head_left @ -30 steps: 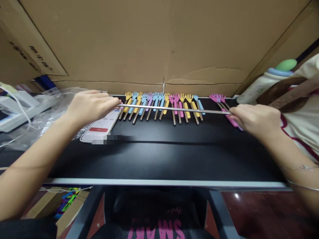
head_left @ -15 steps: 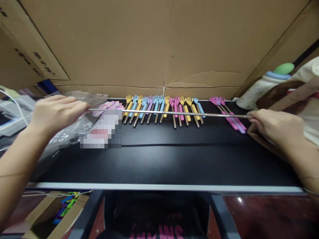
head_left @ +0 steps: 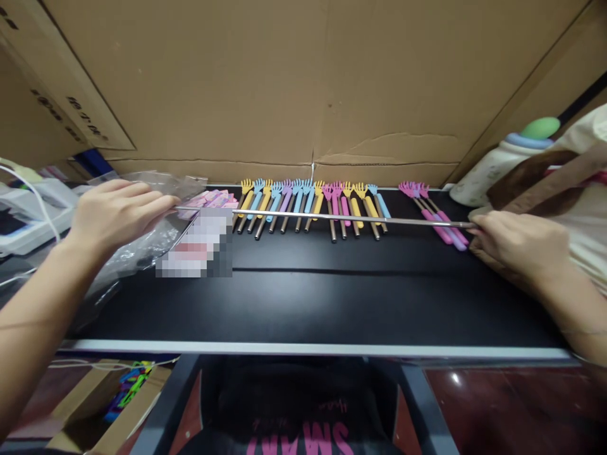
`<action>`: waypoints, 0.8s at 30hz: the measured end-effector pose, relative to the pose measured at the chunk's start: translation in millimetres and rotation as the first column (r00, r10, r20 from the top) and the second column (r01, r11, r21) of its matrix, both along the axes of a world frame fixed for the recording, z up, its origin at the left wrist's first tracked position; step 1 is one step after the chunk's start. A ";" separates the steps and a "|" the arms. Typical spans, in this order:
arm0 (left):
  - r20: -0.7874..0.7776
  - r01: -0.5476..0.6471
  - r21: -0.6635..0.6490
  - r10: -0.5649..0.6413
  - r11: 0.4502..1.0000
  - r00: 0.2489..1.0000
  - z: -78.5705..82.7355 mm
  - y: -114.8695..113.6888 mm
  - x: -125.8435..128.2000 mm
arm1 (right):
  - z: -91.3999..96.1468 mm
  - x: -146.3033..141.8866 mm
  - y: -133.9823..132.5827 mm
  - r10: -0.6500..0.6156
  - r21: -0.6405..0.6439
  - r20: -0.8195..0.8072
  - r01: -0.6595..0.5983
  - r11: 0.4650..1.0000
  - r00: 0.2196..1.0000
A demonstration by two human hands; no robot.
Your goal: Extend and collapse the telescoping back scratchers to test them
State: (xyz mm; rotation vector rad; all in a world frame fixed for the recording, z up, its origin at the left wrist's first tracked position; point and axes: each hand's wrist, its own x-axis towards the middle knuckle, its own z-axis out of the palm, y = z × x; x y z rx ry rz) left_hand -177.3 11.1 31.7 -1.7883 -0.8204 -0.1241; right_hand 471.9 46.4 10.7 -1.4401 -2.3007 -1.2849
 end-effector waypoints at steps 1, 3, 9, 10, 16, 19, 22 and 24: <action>0.002 0.004 0.001 -0.004 1.000 1.000 -0.2 0.8 4.2 | 0.0 -3.5 1.0 0.036 0.020 0.003 -0.036 0.999 0.999; 0.011 0.032 -0.008 -0.032 0.999 0.999 0.4 3.6 21.3 | 1.9 -19.3 2.7 0.133 0.057 0.005 -0.134 0.989 0.991; 0.114 0.162 -0.106 -0.150 0.981 0.982 -2.7 8.0 121.7 | 11.6 -121.9 -4.3 0.287 -0.021 -0.066 -0.289 0.957 0.956; 0.135 0.174 -0.141 -0.156 0.975 0.979 -4.5 5.7 138.3 | 11.8 -139.8 -7.7 0.269 -0.057 -0.073 -0.273 0.960 0.960; 0.248 0.277 -0.288 -0.208 0.917 0.946 -13.5 -15.5 198.7 | 2.5 -208.2 -34.6 0.319 -0.207 -0.068 -0.327 0.922 0.945; 0.278 0.335 -0.285 -0.257 0.898 0.925 -14.2 -20.0 210.1 | 1.2 -219.9 -47.8 0.329 -0.209 -0.078 -0.338 0.918 0.941; 0.312 0.360 -0.292 -0.268 0.886 0.912 -14.7 -20.9 215.3 | 4.4 -223.6 -56.1 0.333 -0.206 -0.083 -0.343 0.916 0.939; 0.320 0.372 -0.302 -0.275 0.877 0.907 -15.2 -20.6 214.9 | 6.8 -222.6 -57.2 0.360 -0.213 -0.071 -0.367 0.906 0.930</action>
